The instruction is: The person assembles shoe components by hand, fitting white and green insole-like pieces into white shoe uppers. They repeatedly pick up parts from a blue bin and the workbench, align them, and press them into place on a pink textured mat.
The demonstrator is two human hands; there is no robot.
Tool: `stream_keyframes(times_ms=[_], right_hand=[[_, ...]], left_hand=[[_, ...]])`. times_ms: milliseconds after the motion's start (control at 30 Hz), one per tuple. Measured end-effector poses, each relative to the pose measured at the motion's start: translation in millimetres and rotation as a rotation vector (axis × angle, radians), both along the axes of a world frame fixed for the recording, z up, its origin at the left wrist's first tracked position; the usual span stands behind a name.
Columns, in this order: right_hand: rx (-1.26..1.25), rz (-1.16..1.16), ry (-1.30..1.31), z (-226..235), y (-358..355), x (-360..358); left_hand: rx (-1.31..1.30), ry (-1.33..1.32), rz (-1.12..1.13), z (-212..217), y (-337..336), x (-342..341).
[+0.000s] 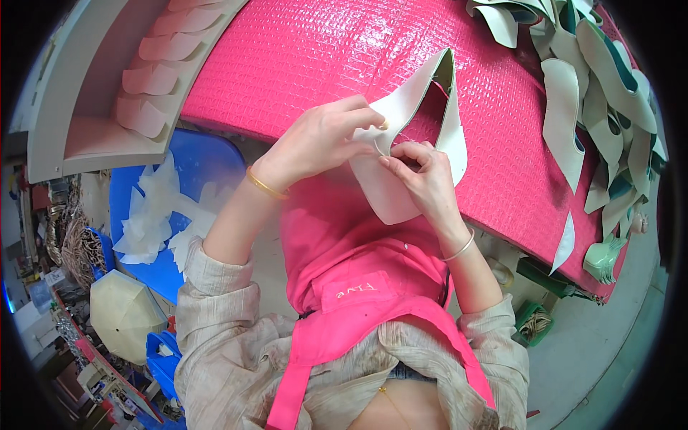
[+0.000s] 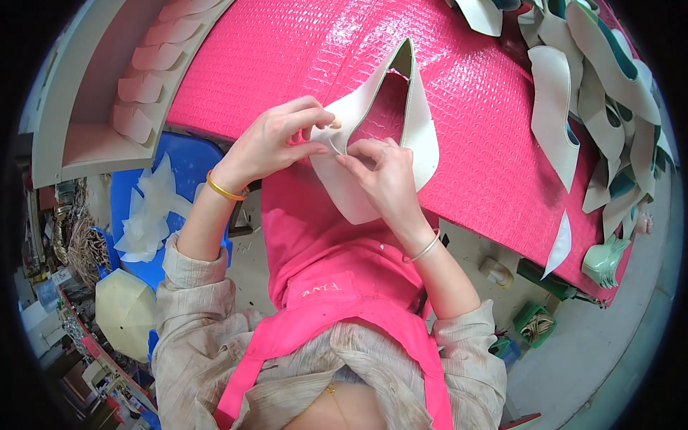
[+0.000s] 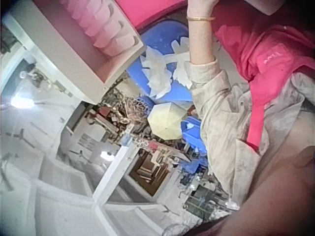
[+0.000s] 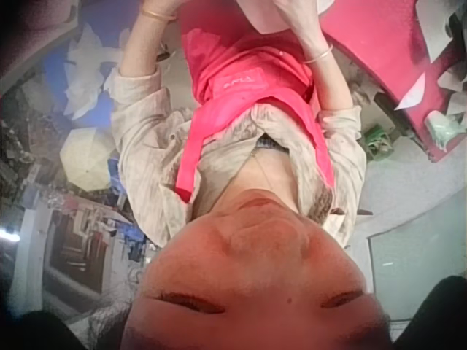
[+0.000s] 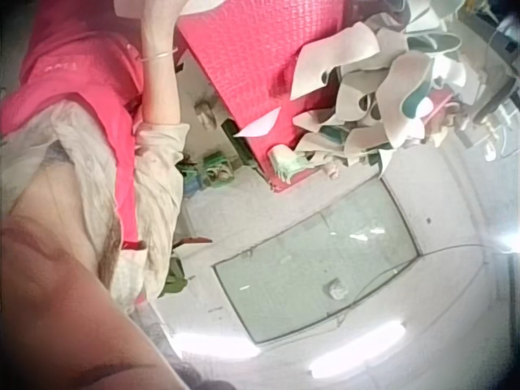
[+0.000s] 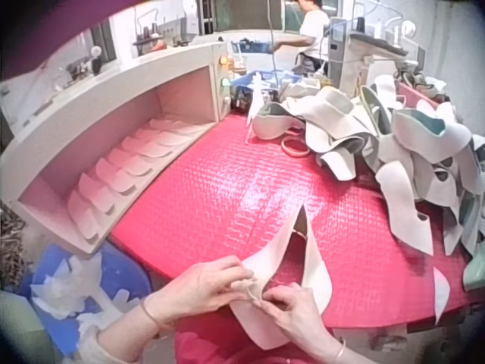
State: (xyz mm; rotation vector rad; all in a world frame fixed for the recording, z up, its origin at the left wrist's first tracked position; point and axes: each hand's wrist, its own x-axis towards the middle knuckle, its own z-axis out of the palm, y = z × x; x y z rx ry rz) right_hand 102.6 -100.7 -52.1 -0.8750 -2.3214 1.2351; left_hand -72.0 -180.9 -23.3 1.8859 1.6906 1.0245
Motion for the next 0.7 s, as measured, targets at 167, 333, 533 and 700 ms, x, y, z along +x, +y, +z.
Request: stream_keyframes(times_ms=[167,333,533,700], right_hand=[[0.002,0.01,0.002,2,1,0],[-0.053,0.003,0.078,-1,1,1],[-0.044,0.014,0.027,2,1,2],[0.0,0.012,0.013,0,1,3]], left_hand=[[0.025,0.083,-0.031,-9,6,-1],[0.089,0.127,-0.066,-4,14,6],[0.095,0.081,-0.065,-11,20,6],[0.153,0.157,-0.065,-15,20,9]])
